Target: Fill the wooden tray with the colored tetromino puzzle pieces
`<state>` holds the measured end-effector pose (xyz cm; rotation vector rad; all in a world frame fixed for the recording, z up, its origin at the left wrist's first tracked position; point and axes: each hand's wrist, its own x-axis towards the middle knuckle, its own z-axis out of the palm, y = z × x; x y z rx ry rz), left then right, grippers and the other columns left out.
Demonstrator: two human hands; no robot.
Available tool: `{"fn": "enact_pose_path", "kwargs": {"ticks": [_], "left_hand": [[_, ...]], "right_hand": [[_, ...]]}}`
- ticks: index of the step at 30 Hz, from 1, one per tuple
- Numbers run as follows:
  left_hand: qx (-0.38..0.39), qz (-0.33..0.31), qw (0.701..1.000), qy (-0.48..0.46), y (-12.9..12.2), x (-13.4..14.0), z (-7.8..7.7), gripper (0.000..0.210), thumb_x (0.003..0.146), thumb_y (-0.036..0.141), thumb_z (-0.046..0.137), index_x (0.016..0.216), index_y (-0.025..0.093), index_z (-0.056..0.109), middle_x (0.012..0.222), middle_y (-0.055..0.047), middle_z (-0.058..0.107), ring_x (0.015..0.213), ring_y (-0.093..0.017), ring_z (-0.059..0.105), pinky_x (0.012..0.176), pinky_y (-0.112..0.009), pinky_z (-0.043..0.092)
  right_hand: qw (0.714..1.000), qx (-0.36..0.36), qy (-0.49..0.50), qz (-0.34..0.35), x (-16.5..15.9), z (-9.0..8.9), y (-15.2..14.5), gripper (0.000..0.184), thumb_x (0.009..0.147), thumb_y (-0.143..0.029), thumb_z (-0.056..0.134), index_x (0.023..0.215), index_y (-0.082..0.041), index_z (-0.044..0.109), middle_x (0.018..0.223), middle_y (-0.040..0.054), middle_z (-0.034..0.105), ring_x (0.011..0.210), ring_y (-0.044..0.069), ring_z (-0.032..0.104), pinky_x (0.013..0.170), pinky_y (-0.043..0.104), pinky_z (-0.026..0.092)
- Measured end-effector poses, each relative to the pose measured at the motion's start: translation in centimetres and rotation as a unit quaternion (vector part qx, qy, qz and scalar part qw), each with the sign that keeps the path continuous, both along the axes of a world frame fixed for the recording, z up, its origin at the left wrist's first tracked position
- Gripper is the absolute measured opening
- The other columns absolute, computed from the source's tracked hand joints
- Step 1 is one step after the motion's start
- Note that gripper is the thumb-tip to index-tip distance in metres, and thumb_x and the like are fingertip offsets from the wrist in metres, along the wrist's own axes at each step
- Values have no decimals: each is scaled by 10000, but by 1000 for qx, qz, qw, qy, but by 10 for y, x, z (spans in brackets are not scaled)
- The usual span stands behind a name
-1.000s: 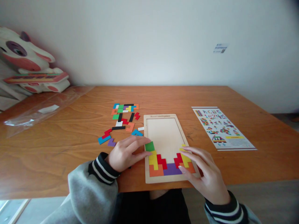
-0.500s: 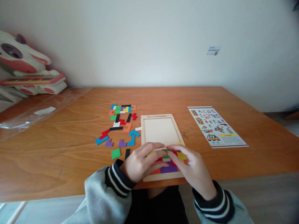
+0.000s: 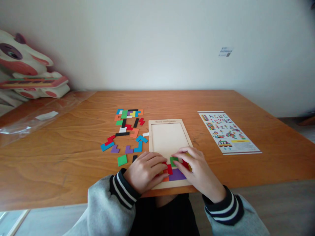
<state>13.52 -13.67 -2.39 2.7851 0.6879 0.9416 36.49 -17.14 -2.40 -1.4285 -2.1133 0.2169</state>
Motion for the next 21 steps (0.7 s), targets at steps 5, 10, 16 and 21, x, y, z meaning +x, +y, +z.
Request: {"fn": "enact_pose_path", "kwargs": {"ticks": [5,10,16,21], "left_hand": [[10,5,1000,2,0,0,-3,164,966,321,606,1003,195,705,1038,-69,762,976,-200,700,844,-335,562],[21,12,1000,3,-2,0,0,172,965,319,604,1021,195,709,1050,-77,758,987,-202,695,848,-336,570],[31,72,997,2,0,-27,5,128,949,212,603,1043,196,689,1107,-64,750,1018,-212,685,877,-358,567],[40,151,988,16,6,-73,5,173,943,213,628,1112,201,663,1126,-72,738,994,-215,689,900,-383,556]], "right_hand": [[1000,-8,1,22,2,2,-6,184,977,-299,579,1070,-280,736,1089,72,663,1056,231,639,946,429,499],[999,-1,32,19,6,-1,-9,233,998,-321,537,1149,-280,710,1130,72,672,1093,228,637,969,418,510],[997,21,68,-29,13,-9,-14,232,993,-315,532,1173,-266,669,1168,84,676,1126,244,642,972,428,534],[998,32,45,-40,18,-14,-18,333,980,-327,547,1306,-272,585,1375,95,604,1293,278,561,1071,492,484]]}}
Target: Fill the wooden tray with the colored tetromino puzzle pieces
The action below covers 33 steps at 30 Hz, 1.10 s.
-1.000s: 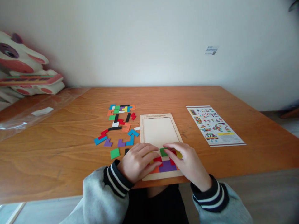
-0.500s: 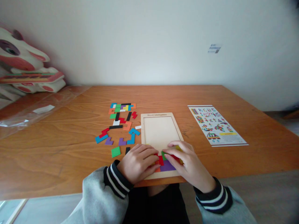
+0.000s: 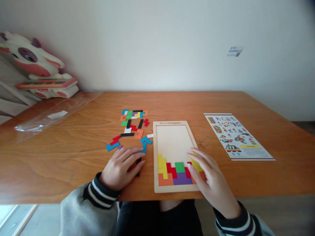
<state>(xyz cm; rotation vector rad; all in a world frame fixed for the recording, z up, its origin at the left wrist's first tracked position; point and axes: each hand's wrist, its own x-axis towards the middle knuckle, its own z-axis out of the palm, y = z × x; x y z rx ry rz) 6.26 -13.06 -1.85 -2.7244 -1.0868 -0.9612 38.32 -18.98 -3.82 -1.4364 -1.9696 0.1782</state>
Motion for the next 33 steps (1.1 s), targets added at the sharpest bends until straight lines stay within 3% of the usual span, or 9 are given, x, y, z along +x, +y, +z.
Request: {"fn": "enact_pose_path", "kwargs": {"ticks": [6,12,19,24,29,33], "left_hand": [[-24,29,999,38,-5,-37,-6,338,953,338,631,1267,214,615,1226,-79,708,1120,-244,654,996,-418,529],[-54,52,996,43,-12,-30,-7,445,947,470,614,1299,199,593,1304,-111,661,1220,-286,587,1047,-465,492],[-70,115,989,56,-11,-23,2,284,1018,265,503,1279,199,594,1297,-95,653,1183,-230,601,1003,-391,522],[-50,131,983,115,21,-45,9,318,1027,278,452,1291,185,602,1263,-103,683,1102,-244,650,955,-411,545],[-51,119,979,158,63,-77,20,304,996,361,500,1147,175,688,1082,-99,747,962,-254,710,849,-403,594],[-50,63,990,117,65,-95,22,326,948,465,597,1110,207,712,1029,-72,765,908,-221,731,842,-351,603]], "right_hand": [[999,-13,-32,-1,1,-5,-2,404,973,-364,547,1367,-279,535,1456,90,551,1340,306,528,1081,525,482],[997,-22,-67,-6,3,-9,-4,520,974,-426,516,1470,-288,449,1543,74,461,1386,335,472,1081,557,464],[996,-2,-92,-2,7,-12,-5,500,982,-457,501,1442,-261,475,1529,80,478,1342,325,517,1032,511,496],[997,24,-75,-6,9,-14,-1,432,996,-437,486,1379,-241,527,1462,77,549,1262,285,590,995,430,526],[997,40,-67,-20,9,-14,-1,418,998,-471,472,1330,-230,558,1400,81,598,1219,276,622,972,397,538],[997,39,-63,-28,9,-14,-3,404,998,-490,467,1296,-242,581,1360,75,626,1180,262,645,958,380,546]]}}
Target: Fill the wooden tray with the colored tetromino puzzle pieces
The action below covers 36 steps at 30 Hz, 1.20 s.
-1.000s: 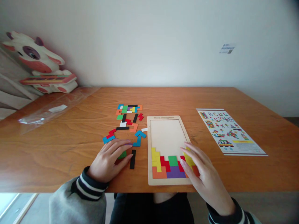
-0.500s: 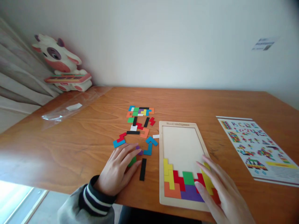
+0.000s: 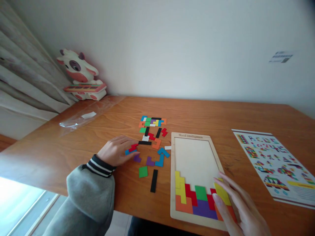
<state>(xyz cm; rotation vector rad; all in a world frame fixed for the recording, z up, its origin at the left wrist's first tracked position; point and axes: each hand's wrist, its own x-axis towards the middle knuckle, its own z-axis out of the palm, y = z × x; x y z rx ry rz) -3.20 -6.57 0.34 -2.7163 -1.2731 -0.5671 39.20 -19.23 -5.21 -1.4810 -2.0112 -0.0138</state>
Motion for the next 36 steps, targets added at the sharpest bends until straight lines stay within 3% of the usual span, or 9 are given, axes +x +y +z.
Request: {"fn": "enact_pose_path", "kwargs": {"ticks": [5,11,16,25,36], "left_hand": [[0,-9,999,-32,-14,-15,-10,420,890,505,676,1204,225,687,1126,-71,758,998,-234,732,909,-367,603],[-10,-7,998,-64,-21,-22,-24,343,953,391,610,1254,239,674,1183,-60,749,1067,-216,722,954,-356,597],[-20,-9,995,-96,-22,-20,-24,321,947,365,621,1233,235,689,1145,-54,761,1017,-200,733,932,-316,603],[-72,59,986,-137,-25,-23,-31,339,929,492,615,1159,260,703,1098,-9,771,941,-177,750,890,-280,612],[-52,45,992,-109,-20,-24,-31,330,951,506,585,1112,252,721,1059,-29,780,953,-199,746,892,-325,613]], "right_hand": [[1000,-1,9,-5,-2,-1,0,392,994,-490,473,1281,-247,583,1338,72,639,1176,260,645,949,380,546],[999,-21,26,-6,-1,-2,-1,399,987,-483,489,1308,-260,570,1355,67,624,1200,263,627,985,397,527],[999,-25,33,-7,-2,-1,-2,387,988,-476,493,1305,-270,572,1365,64,614,1217,263,615,1004,402,511],[999,-30,36,-21,-7,2,-3,349,987,-448,514,1274,-264,589,1328,72,630,1197,253,623,1021,410,509],[998,-31,41,-26,-8,5,-4,340,983,-437,519,1264,-263,600,1313,73,641,1183,260,636,1003,421,527]]}}
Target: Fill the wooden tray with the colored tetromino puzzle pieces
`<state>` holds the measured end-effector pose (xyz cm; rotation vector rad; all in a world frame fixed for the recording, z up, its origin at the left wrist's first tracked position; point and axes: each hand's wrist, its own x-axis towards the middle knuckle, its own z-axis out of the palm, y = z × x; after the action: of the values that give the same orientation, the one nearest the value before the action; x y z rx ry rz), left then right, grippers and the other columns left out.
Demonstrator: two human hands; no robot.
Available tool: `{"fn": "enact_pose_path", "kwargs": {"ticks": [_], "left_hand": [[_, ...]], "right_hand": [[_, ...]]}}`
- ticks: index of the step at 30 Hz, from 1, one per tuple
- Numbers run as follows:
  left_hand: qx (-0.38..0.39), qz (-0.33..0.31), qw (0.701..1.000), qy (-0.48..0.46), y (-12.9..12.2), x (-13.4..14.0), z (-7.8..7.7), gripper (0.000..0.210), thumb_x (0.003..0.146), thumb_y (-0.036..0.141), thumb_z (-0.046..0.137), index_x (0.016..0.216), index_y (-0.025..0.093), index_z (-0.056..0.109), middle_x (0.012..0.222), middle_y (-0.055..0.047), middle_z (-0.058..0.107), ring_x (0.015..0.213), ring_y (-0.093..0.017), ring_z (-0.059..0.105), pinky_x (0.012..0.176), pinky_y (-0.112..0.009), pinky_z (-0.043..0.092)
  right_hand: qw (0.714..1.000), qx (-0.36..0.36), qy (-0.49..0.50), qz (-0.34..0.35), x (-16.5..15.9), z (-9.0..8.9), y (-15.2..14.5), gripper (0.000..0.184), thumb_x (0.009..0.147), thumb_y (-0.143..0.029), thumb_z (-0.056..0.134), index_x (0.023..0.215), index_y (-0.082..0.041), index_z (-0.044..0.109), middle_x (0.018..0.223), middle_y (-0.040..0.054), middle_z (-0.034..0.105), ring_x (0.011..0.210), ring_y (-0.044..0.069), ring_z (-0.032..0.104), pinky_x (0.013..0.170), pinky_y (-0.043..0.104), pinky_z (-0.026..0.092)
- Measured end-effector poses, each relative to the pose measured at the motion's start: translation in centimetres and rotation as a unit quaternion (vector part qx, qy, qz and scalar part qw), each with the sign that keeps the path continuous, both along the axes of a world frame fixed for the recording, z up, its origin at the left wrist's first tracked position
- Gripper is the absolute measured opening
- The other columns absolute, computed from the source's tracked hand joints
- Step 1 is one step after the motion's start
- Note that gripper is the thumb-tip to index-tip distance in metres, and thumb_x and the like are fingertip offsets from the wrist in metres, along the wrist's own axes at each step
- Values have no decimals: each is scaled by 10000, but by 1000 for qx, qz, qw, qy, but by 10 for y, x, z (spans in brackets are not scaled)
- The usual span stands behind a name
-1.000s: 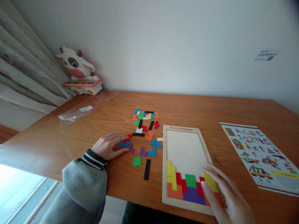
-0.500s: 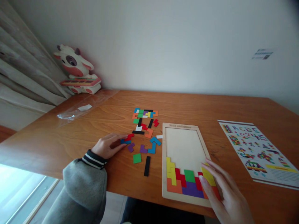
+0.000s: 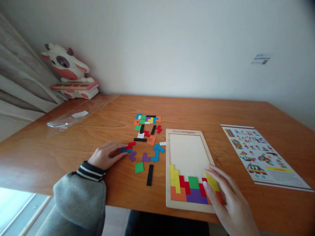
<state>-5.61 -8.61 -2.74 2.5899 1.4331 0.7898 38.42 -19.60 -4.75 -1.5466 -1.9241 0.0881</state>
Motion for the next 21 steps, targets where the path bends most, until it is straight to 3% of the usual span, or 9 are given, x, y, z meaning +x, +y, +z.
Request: {"fn": "enact_pose_path", "kwargs": {"ticks": [11,21], "left_hand": [[28,-10,999,-13,-2,0,-3,307,963,487,582,1111,244,697,1051,-19,775,938,-176,750,900,-291,610],[58,-50,997,10,-3,5,2,211,983,339,559,1113,264,707,1022,-5,783,907,-161,753,874,-275,613]], "right_hand": [[1000,-11,-1,4,0,-1,-1,334,988,-429,519,1265,-258,592,1325,78,631,1214,255,612,1023,423,507],[1000,-3,1,4,-3,4,1,331,986,-422,524,1256,-250,605,1318,97,634,1207,267,617,1007,440,525]]}}
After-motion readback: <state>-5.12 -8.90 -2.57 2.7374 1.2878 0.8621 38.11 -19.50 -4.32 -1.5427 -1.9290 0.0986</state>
